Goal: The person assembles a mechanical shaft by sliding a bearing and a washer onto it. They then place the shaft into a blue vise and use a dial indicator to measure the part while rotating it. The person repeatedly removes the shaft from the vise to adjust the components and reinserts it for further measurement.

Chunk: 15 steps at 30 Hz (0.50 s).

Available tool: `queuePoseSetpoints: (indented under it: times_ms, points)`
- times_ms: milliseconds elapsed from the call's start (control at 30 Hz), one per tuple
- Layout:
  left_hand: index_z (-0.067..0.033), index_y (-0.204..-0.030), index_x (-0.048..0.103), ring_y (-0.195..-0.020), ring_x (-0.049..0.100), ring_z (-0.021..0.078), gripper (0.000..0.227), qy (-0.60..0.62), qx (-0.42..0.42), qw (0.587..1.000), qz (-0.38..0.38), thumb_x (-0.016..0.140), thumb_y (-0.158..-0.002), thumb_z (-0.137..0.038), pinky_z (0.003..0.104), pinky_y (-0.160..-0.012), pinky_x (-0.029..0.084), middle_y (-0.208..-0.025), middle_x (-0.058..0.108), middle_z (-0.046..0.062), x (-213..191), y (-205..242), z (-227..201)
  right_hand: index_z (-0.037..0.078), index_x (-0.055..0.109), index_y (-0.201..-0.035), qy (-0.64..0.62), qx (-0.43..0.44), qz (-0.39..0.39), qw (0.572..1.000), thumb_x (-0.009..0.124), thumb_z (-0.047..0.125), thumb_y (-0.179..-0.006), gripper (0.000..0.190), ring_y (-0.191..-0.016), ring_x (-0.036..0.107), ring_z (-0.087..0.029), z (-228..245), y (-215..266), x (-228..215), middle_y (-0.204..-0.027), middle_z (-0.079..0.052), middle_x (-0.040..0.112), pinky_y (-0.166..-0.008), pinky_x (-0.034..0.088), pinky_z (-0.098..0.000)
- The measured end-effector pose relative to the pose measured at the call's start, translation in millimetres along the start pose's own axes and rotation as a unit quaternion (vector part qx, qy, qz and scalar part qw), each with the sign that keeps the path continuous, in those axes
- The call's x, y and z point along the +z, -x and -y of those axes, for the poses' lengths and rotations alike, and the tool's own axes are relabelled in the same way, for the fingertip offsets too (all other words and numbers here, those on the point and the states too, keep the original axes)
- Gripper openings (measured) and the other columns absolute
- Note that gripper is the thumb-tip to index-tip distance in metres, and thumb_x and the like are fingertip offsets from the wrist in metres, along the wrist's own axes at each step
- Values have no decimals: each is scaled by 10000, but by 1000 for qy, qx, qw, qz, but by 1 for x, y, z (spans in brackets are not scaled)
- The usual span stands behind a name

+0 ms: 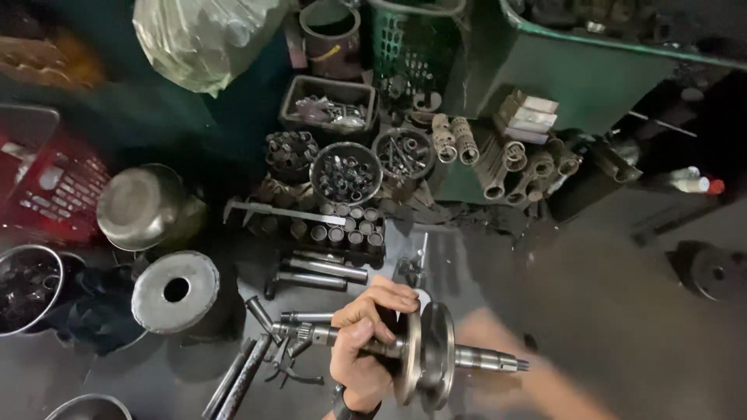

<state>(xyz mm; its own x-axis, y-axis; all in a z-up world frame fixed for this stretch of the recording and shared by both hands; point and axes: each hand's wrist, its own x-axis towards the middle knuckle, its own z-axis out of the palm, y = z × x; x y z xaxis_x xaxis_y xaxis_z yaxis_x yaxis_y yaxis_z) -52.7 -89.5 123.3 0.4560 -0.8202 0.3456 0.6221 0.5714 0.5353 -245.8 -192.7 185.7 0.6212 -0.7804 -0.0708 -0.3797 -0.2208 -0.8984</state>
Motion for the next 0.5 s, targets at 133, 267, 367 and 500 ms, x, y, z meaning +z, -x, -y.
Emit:
queuePoseSetpoints:
  times_ms: [133,267,367,500]
  points:
    - [8,-603,478,-1031,585,412,361,-29,-6,999,-28,536,-829,-268,524,-1015,451,-945,711,319,-10,2,4,37,796,-1115,34,-41,0,999,653,73,-826,324,-443,596,-99,6,7,0,-785,78,723,-442,517,-306]
    - [9,-615,477,-1028,582,405,355,-21,-29,999,-1,545,-844,-254,535,-1005,465,-958,712,317,-2,6,3,-23,699,-994,102,-47,14,994,721,80,-803,218,-496,539,-153,-90,30,16,-638,-40,580,-479,486,-332]
    - [10,-609,484,-1034,584,405,365,-28,-17,999,10,540,-850,-259,530,-1016,458,-962,715,315,-4,-1,3,-51,620,-892,150,-52,40,987,772,104,-826,228,-576,487,-207,-189,23,26,-705,-107,518,-529,462,-360]
    - [12,-619,487,-1018,593,412,362,-51,-16,999,1,537,-842,-268,547,-1057,459,-954,707,311,-14,1,11,3,632,-941,182,-143,23,973,758,165,-855,223,-636,531,-205,-195,20,31,-768,-80,562,-573,471,-358]
